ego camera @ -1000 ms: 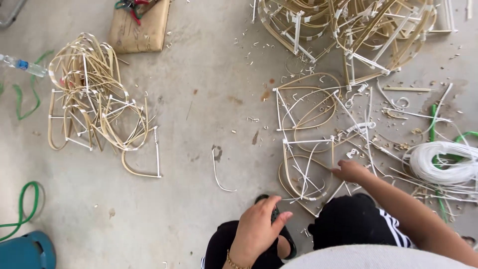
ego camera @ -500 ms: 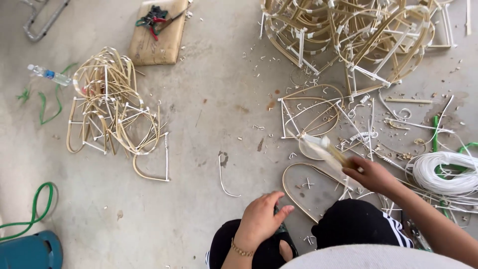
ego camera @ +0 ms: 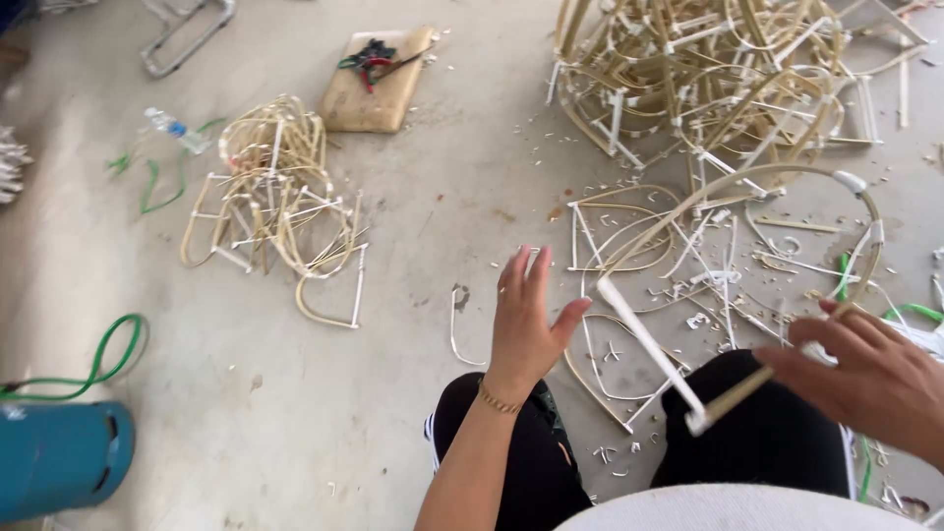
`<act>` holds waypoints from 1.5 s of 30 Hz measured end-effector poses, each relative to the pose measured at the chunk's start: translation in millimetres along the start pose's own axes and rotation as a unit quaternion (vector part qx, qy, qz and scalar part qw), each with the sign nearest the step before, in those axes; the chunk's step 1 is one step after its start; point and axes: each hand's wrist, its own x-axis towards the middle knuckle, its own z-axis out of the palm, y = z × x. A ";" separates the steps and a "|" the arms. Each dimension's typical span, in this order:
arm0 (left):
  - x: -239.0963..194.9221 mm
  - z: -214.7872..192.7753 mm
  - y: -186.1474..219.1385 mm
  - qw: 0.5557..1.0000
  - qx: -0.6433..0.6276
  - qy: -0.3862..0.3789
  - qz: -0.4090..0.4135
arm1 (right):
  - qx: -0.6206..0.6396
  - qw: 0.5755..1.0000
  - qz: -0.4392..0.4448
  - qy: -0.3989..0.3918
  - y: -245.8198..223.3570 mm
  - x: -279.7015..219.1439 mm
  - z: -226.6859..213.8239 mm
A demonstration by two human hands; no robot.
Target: Wrapping white plastic strips around curved wooden furniture frames.
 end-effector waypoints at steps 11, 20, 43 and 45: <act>-26.1 8.1 26.0 0.941 -0.289 -0.067 -0.165 | 0.310 0.910 0.030 0.272 -88.2 -7.8 -91.2; -53.0 8.3 25.6 0.948 -0.264 -0.022 -0.178 | 0.493 0.811 0.315 0.034 -110.3 2.7 -79.9; -92.7 -88.5 105.6 0.745 -0.590 -0.212 -0.227 | 0.692 0.643 0.329 0.018 -87.1 -15.4 -62.1; -92.8 -94.7 108.3 0.702 -0.638 -0.217 -0.232 | 0.708 0.622 0.333 0.006 -90.3 -17.1 -61.0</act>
